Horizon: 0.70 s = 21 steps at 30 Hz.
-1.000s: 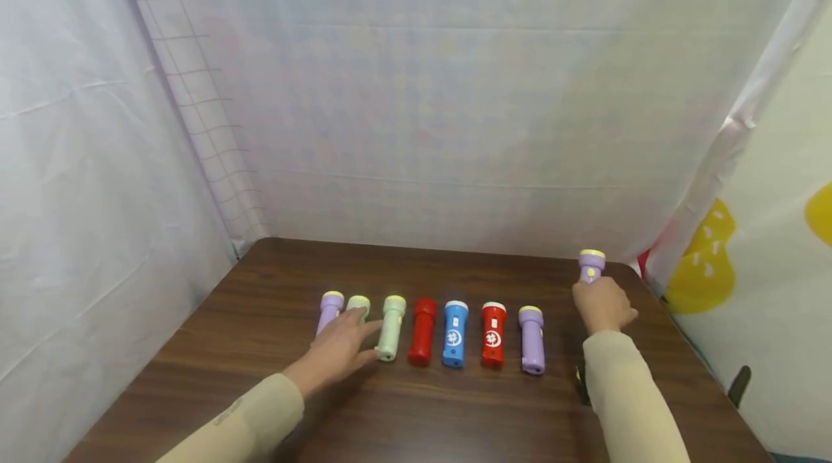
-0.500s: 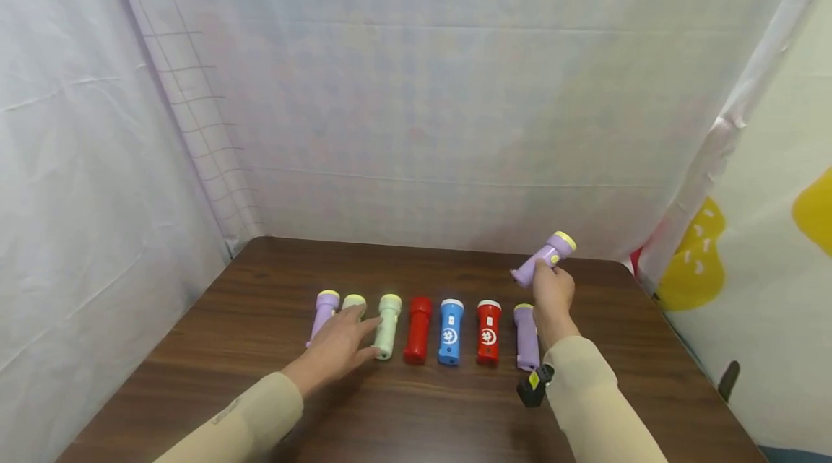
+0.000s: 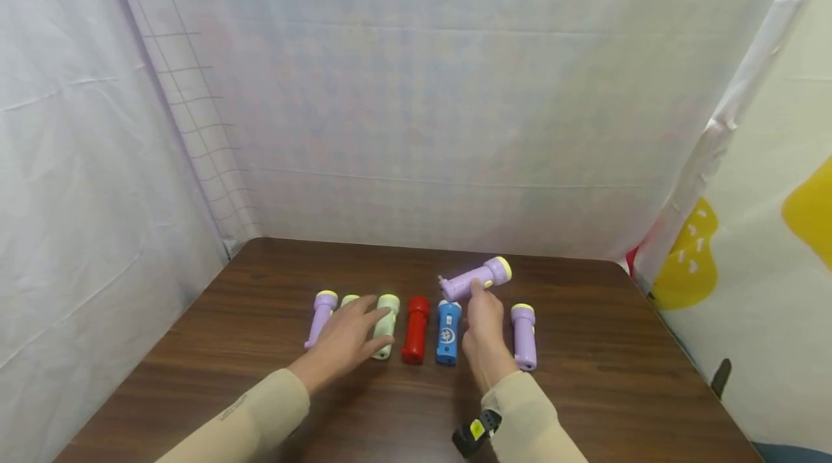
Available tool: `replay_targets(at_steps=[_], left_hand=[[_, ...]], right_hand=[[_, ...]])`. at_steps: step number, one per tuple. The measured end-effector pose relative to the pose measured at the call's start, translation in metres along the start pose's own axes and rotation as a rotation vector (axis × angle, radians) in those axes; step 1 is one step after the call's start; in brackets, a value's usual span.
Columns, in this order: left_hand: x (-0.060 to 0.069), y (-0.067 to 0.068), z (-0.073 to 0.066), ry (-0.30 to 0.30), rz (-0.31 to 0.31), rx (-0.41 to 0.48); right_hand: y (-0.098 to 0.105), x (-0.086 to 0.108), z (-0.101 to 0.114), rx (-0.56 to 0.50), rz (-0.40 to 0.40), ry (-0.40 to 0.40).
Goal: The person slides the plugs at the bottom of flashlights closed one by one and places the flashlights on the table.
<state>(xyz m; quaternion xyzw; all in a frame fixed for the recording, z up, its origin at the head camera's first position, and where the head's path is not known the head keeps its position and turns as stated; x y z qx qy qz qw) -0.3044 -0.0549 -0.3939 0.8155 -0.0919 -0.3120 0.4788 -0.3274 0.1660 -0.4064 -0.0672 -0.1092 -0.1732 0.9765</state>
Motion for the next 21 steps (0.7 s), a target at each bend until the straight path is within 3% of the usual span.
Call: replay_targets(at_steps=[6,12,15,21], left_hand=[[-0.004,0.009,-0.007,-0.025,-0.103,0.012],[-0.003,0.026,-0.022,-0.132,-0.288,0.010],[-0.002,0.033,-0.026,-0.157,-0.358,0.025],[0.000,0.039,-0.027,-0.160,-0.412,0.041]], right_hand=[[-0.037,0.016,-0.021,-0.144,0.111,0.058],[-0.059,0.027,-0.029,-0.219,0.154,0.094],[-0.067,0.032,-0.031,-0.245,0.183,0.079],[-0.074,0.037,-0.032,-0.280,0.224,0.069]])
Point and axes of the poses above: each hand's wrist, its own x-axis away from the middle knuckle, its own y-axis out of the back of the hand, z = x × y, the point moved 9 cm from there along -x, towards the middle knuckle, and after that the axes turned 14 degrees about x, right-handed, at the moved point
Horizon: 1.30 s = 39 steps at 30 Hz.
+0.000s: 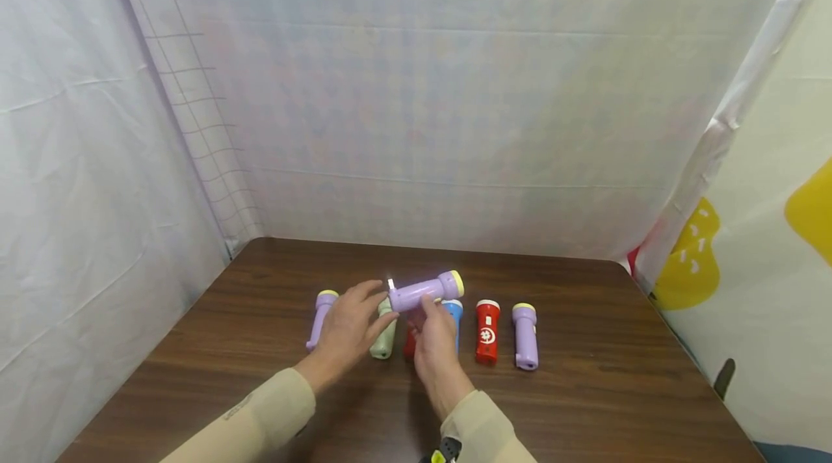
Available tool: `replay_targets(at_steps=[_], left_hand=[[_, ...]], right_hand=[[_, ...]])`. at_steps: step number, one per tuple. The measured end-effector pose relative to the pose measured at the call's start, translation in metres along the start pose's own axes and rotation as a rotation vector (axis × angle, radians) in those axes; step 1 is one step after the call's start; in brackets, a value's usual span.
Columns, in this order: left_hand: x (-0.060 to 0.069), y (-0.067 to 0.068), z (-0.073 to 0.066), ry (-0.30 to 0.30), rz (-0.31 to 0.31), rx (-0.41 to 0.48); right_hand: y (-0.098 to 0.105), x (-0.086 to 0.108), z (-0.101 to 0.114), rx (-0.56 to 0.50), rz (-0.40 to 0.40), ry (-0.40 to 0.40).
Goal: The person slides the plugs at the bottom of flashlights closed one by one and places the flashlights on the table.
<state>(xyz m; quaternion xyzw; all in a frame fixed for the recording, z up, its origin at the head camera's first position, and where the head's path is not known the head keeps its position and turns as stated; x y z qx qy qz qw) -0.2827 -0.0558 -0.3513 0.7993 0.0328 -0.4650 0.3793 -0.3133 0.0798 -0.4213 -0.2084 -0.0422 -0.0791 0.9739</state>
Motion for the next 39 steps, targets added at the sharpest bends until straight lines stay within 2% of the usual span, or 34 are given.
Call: replay_targets(at_steps=[9,15,20,27,32,39], left_hand=[[0.000,0.002,-0.001,-0.018,-0.023,-0.023],[0.003,0.005,0.000,-0.045,-0.061,-0.032],[0.005,0.007,0.000,-0.078,-0.082,-0.006],[0.004,0.011,-0.005,-0.139,-0.120,-0.007],[0.005,0.012,-0.007,-0.154,-0.131,-0.031],[0.004,0.011,-0.008,-0.160,-0.137,-0.044]], right_hand=[[-0.002,0.001,-0.003,0.042,-0.050,0.004],[-0.010,0.003,-0.005,0.050,-0.031,0.016],[-0.013,0.006,-0.005,0.044,-0.019,0.021],[-0.013,0.006,-0.001,0.065,-0.034,0.032],[-0.013,0.007,-0.001,0.083,-0.038,0.039],[-0.007,0.004,0.000,0.063,-0.061,0.011]])
Point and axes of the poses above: each hand's wrist, its own x-axis away from the middle knuckle, its own y-axis out of the back of the hand, z = x × y, the point moved 9 cm from there along -x, towards the middle knuckle, and after that the axes turned 14 degrees about x, right-handed, at the moved point
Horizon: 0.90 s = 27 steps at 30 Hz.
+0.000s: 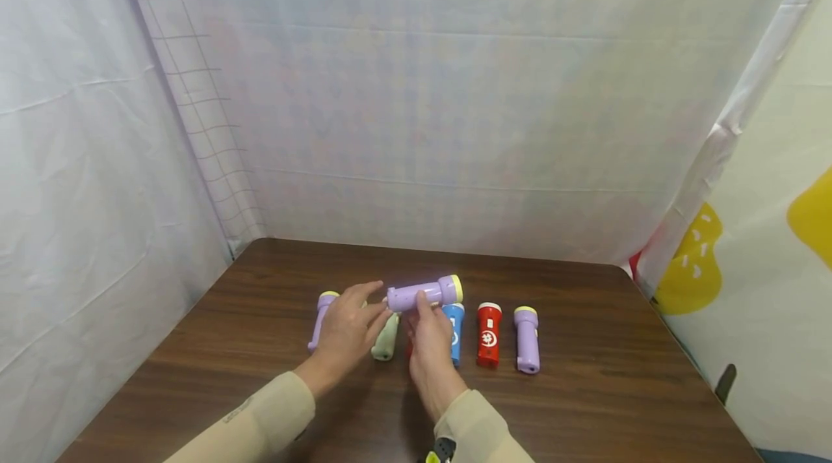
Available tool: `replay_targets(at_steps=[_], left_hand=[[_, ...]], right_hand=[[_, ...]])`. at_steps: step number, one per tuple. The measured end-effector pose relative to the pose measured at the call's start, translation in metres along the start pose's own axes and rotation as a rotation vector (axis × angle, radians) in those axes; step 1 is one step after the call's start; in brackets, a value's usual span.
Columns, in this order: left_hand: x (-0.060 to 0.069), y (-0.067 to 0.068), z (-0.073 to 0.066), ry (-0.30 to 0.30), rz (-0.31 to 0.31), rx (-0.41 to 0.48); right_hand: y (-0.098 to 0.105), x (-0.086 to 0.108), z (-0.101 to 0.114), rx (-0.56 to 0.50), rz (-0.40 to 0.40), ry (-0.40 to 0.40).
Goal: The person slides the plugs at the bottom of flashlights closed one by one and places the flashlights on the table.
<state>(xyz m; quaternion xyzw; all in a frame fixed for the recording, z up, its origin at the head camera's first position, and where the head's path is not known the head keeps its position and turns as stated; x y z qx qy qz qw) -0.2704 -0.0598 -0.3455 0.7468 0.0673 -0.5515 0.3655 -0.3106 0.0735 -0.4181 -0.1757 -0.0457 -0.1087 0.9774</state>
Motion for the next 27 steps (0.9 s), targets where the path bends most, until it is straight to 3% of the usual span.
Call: replay_targets(at_steps=[9,13,17,22,24,27], left_hand=[[0.000,-0.004,-0.002,-0.006,0.043,0.020],[0.003,-0.008,0.005,0.041,0.106,0.001],[0.011,-0.017,0.021,0.169,0.258,-0.048],[0.034,-0.029,0.050,0.437,0.505,-0.121],[0.044,-0.030,0.060,0.517,0.567,-0.137],[0.055,-0.031,0.068,0.569,0.619,-0.153]], right_hand=[[0.030,-0.025,0.036,0.042,-0.043,0.029],[0.055,-0.039,0.054,0.137,-0.069,0.012],[0.082,-0.052,0.072,0.233,-0.060,0.001],[0.117,-0.065,0.087,0.357,-0.059,0.004],[0.133,-0.070,0.090,0.409,-0.078,0.004],[0.156,-0.077,0.092,0.489,-0.101,0.006]])
Point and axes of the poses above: each hand's wrist, its own x-axis away from the middle knuckle, its own y-axis out of the back of the hand, z = x × y, the point moved 9 cm from there along -x, towards the middle knuckle, and after that the axes turned 14 degrees about x, right-handed, at the moved point
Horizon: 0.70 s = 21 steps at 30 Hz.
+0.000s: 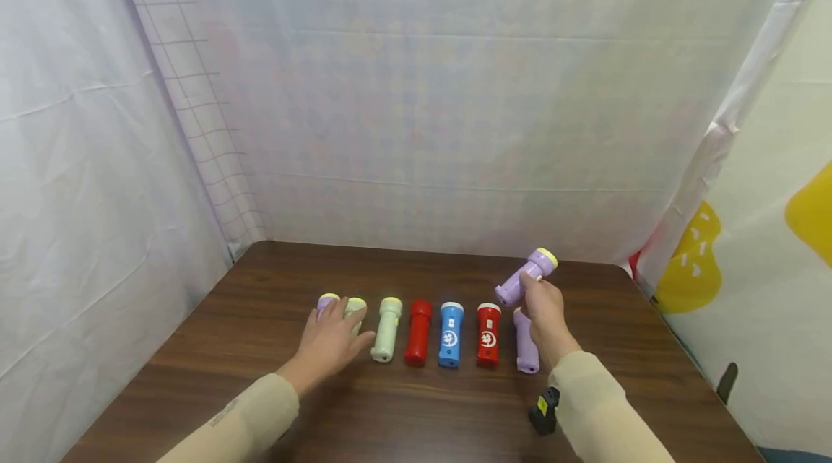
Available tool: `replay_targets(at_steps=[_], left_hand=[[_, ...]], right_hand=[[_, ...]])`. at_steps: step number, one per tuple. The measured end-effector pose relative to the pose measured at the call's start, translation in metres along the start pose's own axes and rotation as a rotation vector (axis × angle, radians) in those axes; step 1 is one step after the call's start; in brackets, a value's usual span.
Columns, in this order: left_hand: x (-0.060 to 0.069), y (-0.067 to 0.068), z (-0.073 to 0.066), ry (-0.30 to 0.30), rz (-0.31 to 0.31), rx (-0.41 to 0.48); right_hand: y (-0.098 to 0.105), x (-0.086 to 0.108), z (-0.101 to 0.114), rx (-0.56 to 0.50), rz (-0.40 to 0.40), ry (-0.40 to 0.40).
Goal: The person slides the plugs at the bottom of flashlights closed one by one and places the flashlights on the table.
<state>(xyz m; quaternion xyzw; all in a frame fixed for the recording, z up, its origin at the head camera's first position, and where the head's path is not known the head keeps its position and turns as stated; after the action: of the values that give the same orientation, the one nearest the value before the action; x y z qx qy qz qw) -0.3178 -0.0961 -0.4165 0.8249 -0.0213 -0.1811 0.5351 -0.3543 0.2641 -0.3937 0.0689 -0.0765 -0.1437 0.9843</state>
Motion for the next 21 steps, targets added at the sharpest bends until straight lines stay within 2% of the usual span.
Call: replay_targets(at_steps=[4,7,10,13,17,19,21], left_hand=[[0.004,-0.006,0.006,0.011,0.047,-0.024],[0.008,-0.010,0.008,-0.005,0.068,-0.030],[0.011,-0.010,0.008,-0.029,0.067,-0.033],[0.013,-0.011,0.008,-0.035,0.069,-0.030],[0.016,-0.012,0.007,-0.021,0.086,-0.012],[0.017,-0.013,0.007,-0.014,0.101,-0.004],[0.018,-0.016,0.007,-0.013,0.112,0.002]], right_hand=[[0.028,-0.011,-0.012,0.074,-0.032,-0.001],[0.050,-0.020,-0.024,0.173,-0.030,-0.030],[0.070,-0.028,-0.038,0.355,0.011,-0.050],[0.086,-0.031,-0.044,0.547,0.037,-0.017],[0.091,-0.027,-0.053,0.670,0.147,0.024],[0.089,-0.023,-0.058,0.698,0.219,0.029],[0.091,-0.021,-0.062,0.719,0.252,0.040]])
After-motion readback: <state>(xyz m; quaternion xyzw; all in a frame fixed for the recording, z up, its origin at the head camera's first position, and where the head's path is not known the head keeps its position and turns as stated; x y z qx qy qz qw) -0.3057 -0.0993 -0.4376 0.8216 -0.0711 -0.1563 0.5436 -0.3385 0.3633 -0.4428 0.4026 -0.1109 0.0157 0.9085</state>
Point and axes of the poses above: each hand's wrist, its own x-axis away from the middle knuckle, its own y-axis out of the back of the hand, z = x × y, the point moved 9 cm from there along -x, towards the middle knuckle, and after that the axes turned 14 degrees about x, right-handed, at the moved point
